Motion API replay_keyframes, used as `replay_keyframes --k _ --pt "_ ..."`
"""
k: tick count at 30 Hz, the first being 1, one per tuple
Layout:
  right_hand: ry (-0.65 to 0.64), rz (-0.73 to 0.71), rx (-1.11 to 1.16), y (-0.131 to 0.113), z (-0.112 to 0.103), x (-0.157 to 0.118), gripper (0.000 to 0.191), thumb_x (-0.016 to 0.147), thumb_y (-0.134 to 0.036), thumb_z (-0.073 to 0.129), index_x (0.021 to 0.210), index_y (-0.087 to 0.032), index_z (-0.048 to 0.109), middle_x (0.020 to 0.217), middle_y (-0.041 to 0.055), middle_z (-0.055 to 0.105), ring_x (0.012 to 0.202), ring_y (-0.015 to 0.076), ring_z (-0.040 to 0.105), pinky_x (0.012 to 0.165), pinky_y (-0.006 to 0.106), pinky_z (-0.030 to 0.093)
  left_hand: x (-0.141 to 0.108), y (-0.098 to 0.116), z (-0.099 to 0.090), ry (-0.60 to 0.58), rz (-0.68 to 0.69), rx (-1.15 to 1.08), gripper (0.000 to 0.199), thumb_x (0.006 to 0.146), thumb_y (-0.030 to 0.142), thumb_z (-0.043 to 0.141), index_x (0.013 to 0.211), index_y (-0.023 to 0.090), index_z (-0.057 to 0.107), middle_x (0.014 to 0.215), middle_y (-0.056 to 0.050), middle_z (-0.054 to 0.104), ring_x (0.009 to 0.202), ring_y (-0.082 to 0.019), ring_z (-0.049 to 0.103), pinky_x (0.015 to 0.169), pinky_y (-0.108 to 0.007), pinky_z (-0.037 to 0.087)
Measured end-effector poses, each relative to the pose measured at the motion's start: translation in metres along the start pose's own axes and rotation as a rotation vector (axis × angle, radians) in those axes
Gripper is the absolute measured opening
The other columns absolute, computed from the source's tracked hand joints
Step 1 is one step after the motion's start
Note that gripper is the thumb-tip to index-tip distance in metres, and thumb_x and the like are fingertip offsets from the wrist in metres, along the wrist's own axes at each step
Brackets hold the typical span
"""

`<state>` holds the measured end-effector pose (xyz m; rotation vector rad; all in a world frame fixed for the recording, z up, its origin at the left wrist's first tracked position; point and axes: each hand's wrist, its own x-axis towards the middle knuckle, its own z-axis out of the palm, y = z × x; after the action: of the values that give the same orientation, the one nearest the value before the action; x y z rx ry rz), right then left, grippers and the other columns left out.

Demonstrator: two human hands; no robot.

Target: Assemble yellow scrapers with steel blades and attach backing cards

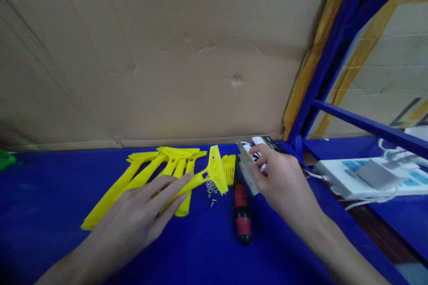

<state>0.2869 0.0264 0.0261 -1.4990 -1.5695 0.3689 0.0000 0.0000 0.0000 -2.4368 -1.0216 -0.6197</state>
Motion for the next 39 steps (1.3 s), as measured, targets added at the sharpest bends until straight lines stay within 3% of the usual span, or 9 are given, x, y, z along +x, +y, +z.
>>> replay_keyframes --k 6,9,14,19,24,30,39 --pt "-0.131 0.276 0.547 -0.006 0.0 -0.003 0.045 0.07 -0.047 0.089 0.104 -0.019 0.079 0.073 0.0023 0.076 0.061 0.0136 0.061 0.057 0.026 0.046 -0.001 -0.009 0.002 0.003 0.001 -0.023 0.042 0.115 0.032 0.028 0.139 0.021 0.06 0.103 -0.006 0.08 0.077 -0.022 0.08 0.059 -0.037 0.064" --pt "-0.216 0.338 0.664 -0.006 0.009 -0.007 0.043 0.068 -0.045 0.092 0.101 -0.02 0.081 0.071 0.0 0.075 0.061 0.0112 0.059 0.059 0.024 0.047 -0.002 -0.011 0.004 0.008 -0.015 -0.068 0.039 0.115 0.034 0.029 0.139 0.023 0.057 0.103 -0.005 0.08 0.077 -0.021 0.08 0.059 -0.036 0.064" --pt "-0.268 0.229 0.575 -0.011 0.026 -0.018 0.038 0.069 -0.038 0.09 0.099 -0.019 0.077 0.072 0.001 0.076 0.065 0.015 0.068 0.061 0.025 0.052 -0.002 -0.011 0.007 0.065 -0.019 -0.096 0.036 0.114 0.034 0.033 0.139 0.022 0.056 0.111 -0.007 0.081 0.082 -0.021 0.081 0.061 -0.033 0.065" --pt "-0.322 0.129 0.489 -0.012 0.031 -0.023 0.025 0.077 -0.031 0.081 0.097 -0.019 0.072 0.062 -0.0033 0.069 0.056 0.0133 0.064 0.054 0.024 0.049 -0.001 -0.009 0.002 0.073 0.026 -0.056 0.035 0.115 0.032 0.033 0.139 0.02 0.056 0.107 -0.007 0.081 0.079 -0.021 0.081 0.055 -0.034 0.063" --pt "-0.372 0.141 0.547 -0.008 0.03 -0.021 0.018 0.078 -0.033 0.084 0.08 -0.02 0.073 0.065 -0.0025 0.069 0.057 0.0112 0.06 0.052 0.022 0.046 0.0 -0.009 0.0 0.098 0.068 -0.04 0.033 0.113 0.029 0.039 0.139 0.02 0.058 0.107 -0.006 0.081 0.086 -0.021 0.081 0.062 -0.034 0.064" --pt "-0.441 0.195 0.597 -0.005 0.031 -0.02 0.027 0.076 -0.041 0.089 0.074 -0.02 0.071 0.073 0.0009 0.073 0.071 0.0165 0.068 0.066 0.026 0.052 -0.001 -0.01 0.0 0.103 0.097 -0.039 0.032 0.113 0.031 0.04 0.137 0.021 0.059 0.107 -0.005 0.082 0.086 -0.02 0.081 0.063 -0.032 0.062" --pt "-0.477 0.266 0.542 -0.003 0.024 -0.019 0.037 0.067 -0.048 0.093 0.075 -0.018 0.073 0.061 -0.001 0.068 0.051 0.0108 0.056 0.048 0.022 0.042 -0.003 -0.014 -0.003 0.087 0.152 -0.087 0.03 0.113 0.026 0.041 0.134 0.018 0.06 0.11 -0.008 0.08 0.086 -0.021 0.08 0.067 -0.033 0.064"
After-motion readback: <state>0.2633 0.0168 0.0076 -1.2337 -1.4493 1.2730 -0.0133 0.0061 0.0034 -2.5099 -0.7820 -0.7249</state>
